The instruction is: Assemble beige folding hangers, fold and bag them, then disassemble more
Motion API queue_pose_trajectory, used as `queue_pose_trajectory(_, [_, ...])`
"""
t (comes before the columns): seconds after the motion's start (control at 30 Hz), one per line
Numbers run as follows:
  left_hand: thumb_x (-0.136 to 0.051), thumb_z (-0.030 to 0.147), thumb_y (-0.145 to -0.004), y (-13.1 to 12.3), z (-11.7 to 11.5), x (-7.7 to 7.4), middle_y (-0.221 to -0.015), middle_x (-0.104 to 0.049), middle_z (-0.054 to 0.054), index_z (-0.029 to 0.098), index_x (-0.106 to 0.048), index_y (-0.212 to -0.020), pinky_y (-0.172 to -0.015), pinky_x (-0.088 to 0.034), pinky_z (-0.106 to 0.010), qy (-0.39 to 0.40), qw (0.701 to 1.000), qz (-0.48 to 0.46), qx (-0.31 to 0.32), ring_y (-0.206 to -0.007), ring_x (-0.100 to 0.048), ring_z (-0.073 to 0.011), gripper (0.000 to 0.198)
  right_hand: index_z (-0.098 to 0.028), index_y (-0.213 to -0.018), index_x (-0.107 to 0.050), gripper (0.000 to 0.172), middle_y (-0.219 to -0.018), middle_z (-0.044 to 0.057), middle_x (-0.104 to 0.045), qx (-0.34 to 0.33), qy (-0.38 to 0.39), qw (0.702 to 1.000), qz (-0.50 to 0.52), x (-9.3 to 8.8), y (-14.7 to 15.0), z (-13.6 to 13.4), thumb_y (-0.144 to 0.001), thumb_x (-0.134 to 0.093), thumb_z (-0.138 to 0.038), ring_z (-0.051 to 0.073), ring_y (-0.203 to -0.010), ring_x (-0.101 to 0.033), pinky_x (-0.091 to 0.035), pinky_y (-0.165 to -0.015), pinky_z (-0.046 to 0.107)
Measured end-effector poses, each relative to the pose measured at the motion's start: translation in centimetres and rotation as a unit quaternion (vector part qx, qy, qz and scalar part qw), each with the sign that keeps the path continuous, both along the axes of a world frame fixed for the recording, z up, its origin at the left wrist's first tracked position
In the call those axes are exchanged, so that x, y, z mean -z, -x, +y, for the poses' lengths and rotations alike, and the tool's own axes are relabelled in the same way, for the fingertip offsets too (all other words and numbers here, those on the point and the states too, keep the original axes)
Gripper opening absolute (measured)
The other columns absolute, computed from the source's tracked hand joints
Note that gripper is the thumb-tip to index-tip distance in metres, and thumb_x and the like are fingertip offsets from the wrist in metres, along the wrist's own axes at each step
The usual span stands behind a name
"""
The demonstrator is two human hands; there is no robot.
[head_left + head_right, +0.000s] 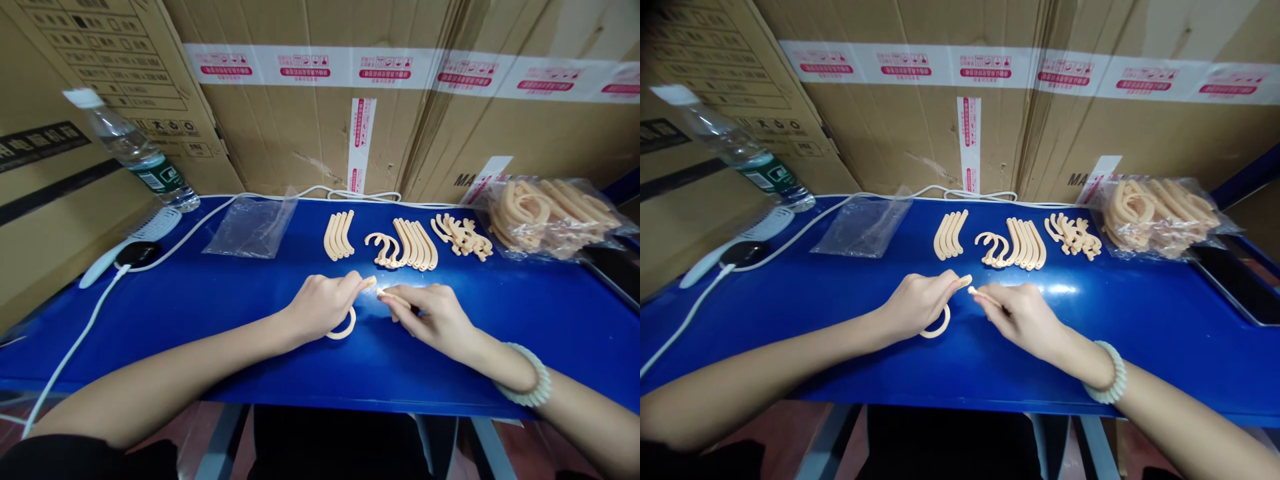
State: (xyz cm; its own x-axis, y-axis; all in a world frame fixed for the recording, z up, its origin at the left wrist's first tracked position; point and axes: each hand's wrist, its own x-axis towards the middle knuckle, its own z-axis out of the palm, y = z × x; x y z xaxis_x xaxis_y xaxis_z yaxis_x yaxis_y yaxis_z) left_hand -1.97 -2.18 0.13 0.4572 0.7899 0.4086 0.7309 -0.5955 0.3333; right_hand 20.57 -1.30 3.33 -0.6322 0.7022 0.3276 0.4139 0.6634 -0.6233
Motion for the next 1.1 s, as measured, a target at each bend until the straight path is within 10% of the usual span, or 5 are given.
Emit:
queue_pose_trajectory(0.2, [-0.036, 0.038, -0.104, 0.5, 0.4, -0.5, -0.061, -0.052, 0.002, 0.018, -0.058, -0.085, -0.052, -0.035, -0.023, 0.163, 0.963, -0.210, -0.051, -0.049, -0.050, -0.0117, 0.035, -0.020, -0.090, -0.072, 0.032, -0.067, 0.003, -0.071, 0.088, 0.110, 0.987, 0.078, -1.9, -2.1, 2.2, -0.098, -0.057, -0.046, 0.015, -0.053, -0.064, -0.052, -0.052, 0.028])
queue_pose_trajectory(0.37, [-0.047, 0.053, -0.098, 0.7, 0.9, -0.1, -0.058, -0.046, 0.005, 0.016, -0.059, -0.100, -0.044, -0.036, -0.022, 0.316, 0.849, -0.421, -0.045, -0.043, -0.044, -0.0102, 0.039, -0.023, -0.093, -0.079, 0.021, -0.104, 0.009, -0.075, 0.161, -0.105, 0.977, 0.095, -4.0, -6.7, 6.2, -0.091, -0.067, -0.041, 0.026, -0.096, -0.069, -0.058, -0.082, 0.039])
queue_pose_trajectory(0.53, [-0.066, 0.052, -0.087, 0.7, 1.0, -0.2, -0.068, -0.060, 0.000, 0.014, -0.063, -0.102, -0.060, -0.049, -0.025, 0.323, 0.807, -0.493, -0.037, -0.062, -0.060, -0.0141, 0.041, -0.020, -0.088, -0.082, 0.027, -0.097, 0.013, -0.074, 0.184, -0.259, 0.944, -0.087, -2.5, -11.1, 10.6, -0.094, -0.058, -0.029, 0.026, -0.089, -0.068, -0.056, -0.082, 0.044])
queue_pose_trajectory(0.83, [-0.072, 0.046, -0.084, 0.7, 1.2, 0.0, -0.077, -0.070, -0.003, 0.014, -0.066, -0.098, -0.073, -0.052, -0.027, 0.297, 0.776, -0.553, -0.065, -0.076, -0.068, -0.0174, 0.035, -0.011, -0.087, -0.079, 0.040, -0.100, 0.015, -0.075, 0.214, -0.242, 0.915, -0.242, 0.0, -14.1, 13.0, -0.070, -0.046, 0.004, 0.027, -0.088, -0.071, -0.058, -0.082, 0.039])
queue_pose_trajectory(1.1, [-0.075, 0.047, -0.079, 0.4, 1.2, -0.6, -0.086, -0.075, -0.007, 0.015, -0.063, -0.096, -0.077, -0.057, -0.033, 0.294, 0.753, -0.583, -0.085, -0.086, -0.073, -0.0242, 0.038, -0.022, -0.116, -0.069, 0.034, -0.114, 0.011, -0.070, 0.167, -0.293, 0.927, -0.166, -1.1, -8.8, 9.2, -0.094, -0.047, -0.011, 0.026, -0.106, -0.064, -0.056, -0.094, 0.044])
